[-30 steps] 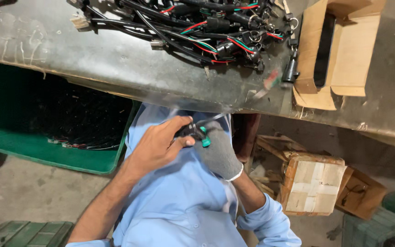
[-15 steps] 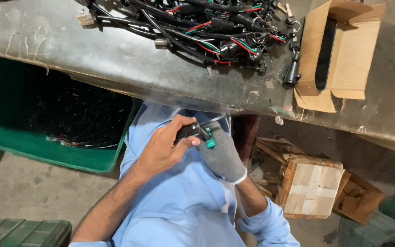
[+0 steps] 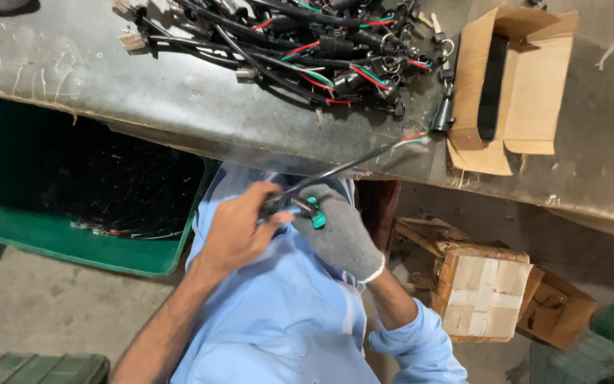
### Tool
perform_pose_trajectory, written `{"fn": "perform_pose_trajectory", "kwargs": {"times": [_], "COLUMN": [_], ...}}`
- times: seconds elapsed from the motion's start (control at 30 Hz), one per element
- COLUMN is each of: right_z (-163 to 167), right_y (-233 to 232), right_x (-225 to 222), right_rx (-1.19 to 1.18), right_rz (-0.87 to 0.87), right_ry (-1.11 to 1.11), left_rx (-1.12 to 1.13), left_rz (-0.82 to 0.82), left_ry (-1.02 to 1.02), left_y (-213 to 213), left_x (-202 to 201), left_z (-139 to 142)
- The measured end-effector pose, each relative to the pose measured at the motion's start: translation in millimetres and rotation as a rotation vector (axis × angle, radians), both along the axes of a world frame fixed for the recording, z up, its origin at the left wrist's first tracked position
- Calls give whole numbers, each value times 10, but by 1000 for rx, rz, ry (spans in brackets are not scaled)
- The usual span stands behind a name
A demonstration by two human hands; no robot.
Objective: The person sits at a workbench assembling wire harnesses. They pick up a cable with connectors, strip and arrange the colored wires, crimp or seat the wires into a connector using pliers, and place the finished harness onto a growing pile on the bench, repeating the process.
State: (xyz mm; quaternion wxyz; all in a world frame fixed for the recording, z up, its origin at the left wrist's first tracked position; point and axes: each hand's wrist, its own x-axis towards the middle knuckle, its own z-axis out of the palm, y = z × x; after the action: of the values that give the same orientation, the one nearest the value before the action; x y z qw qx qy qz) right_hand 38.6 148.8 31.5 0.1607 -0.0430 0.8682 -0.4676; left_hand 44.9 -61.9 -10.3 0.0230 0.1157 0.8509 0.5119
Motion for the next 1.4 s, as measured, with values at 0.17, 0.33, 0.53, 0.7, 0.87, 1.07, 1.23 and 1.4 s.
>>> {"fn": "perform_pose_trajectory", "kwargs": {"times": [0.17,0.33,0.53,0.7,0.87,1.07,1.23,1.4], "right_z": [294,346,215,167,349,828,982,751], "right_y": [244,364,331,357,422,466,418,345], "right_x": [-377,-831,-938,-887,-821,-518,-349,-205], "right_rx": [324,466,439,428,253,79,41,-175], "right_rz": [112,80,-15,-41,-168,-332,-44,-21], "right_ry": [514,831,878,866,1000,1145,808,117], "left_rx": [212,197,-227,-522,-522,-448,-307,479], "left_rz": [487,846,443,85,-40,-411,-404,-161], "left_ry": [103,-135,493,893,952,943,714,-78], "left_y": [-436,-805,-602,-205,43,248,86,69], "left_x": [238,121,-491,-1772,-2325,-1361,-893,-570], "left_z": [-591,-735,10,629,1373,1834,1717,1203]}}
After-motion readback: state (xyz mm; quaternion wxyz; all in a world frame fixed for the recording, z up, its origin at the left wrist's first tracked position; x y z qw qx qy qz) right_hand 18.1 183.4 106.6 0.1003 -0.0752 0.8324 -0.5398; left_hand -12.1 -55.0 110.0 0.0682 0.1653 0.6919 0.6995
